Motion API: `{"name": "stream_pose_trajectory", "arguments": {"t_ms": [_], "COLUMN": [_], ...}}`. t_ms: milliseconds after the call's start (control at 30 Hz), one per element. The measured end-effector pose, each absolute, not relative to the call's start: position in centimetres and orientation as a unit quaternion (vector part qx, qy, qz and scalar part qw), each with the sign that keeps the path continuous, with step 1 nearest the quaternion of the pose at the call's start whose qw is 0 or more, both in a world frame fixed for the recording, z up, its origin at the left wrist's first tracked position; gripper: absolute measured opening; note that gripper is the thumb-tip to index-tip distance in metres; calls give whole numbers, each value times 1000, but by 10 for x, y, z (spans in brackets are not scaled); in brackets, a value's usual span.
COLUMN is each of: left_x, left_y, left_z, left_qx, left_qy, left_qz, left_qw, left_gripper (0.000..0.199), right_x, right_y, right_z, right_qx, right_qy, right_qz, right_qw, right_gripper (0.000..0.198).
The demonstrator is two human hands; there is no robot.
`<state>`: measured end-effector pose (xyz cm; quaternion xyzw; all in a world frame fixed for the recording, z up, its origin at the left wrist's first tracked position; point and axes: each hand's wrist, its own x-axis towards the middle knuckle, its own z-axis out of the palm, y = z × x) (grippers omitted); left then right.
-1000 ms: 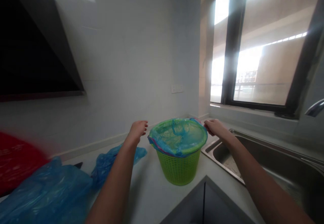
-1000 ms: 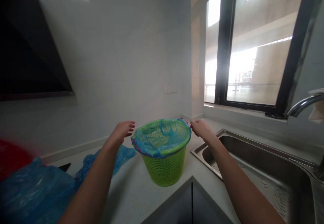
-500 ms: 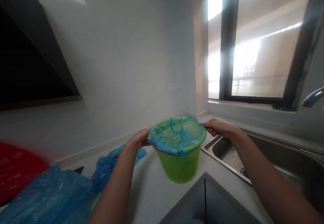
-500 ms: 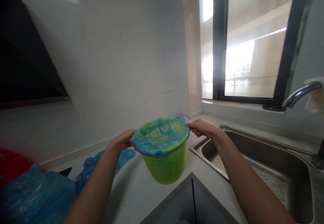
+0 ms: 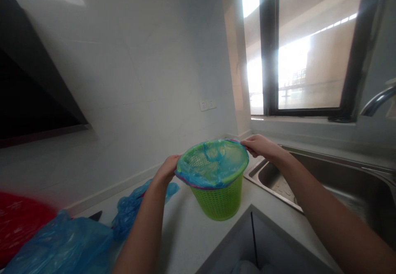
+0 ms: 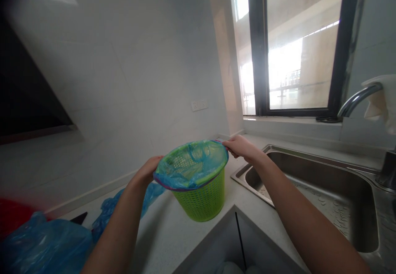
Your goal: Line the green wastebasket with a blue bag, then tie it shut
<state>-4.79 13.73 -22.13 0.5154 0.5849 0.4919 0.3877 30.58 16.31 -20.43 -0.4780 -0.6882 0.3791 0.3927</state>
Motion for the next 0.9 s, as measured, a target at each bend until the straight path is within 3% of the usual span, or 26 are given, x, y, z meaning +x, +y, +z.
{"name": "stream_pose_trajectory", "arguments": {"t_ms": [133, 333, 500, 600, 667, 767, 833, 900], "left_x": [-53, -59, -57, -56, -58, -63, -66, -66], "left_y": [142, 141, 133, 128, 127, 127, 130, 135], "left_z": [-219, -210, -200, -195, -192, -191, -193, -200], "left_qx": [512, 535, 585, 550, 512, 447, 408, 387], "left_qy": [603, 609, 615, 623, 639, 659, 644, 608], "left_qz": [534, 557, 507, 532, 546, 566, 565, 532], "left_qw": [298, 182, 149, 165, 176, 212, 316, 444], "left_gripper": [22, 28, 26, 21, 18, 15, 16, 17], "right_x": [305, 292, 278, 283, 293, 312, 320, 321], "right_y": [165, 158, 156, 161, 163, 159, 151, 144], "right_z": [-207, -205, -207, -210, -210, -206, -202, -199], "right_qx": [-477, -329, -355, -406, -449, -435, -375, -337], "right_qy": [-678, -566, -543, -519, -537, -642, -704, -735], "right_qz": [406, 609, 559, 548, 551, 573, 583, 581], "right_qw": [385, 447, 516, 515, 454, 266, 152, 98], "right_gripper": [46, 35, 29, 22, 15, 9, 19, 27]}}
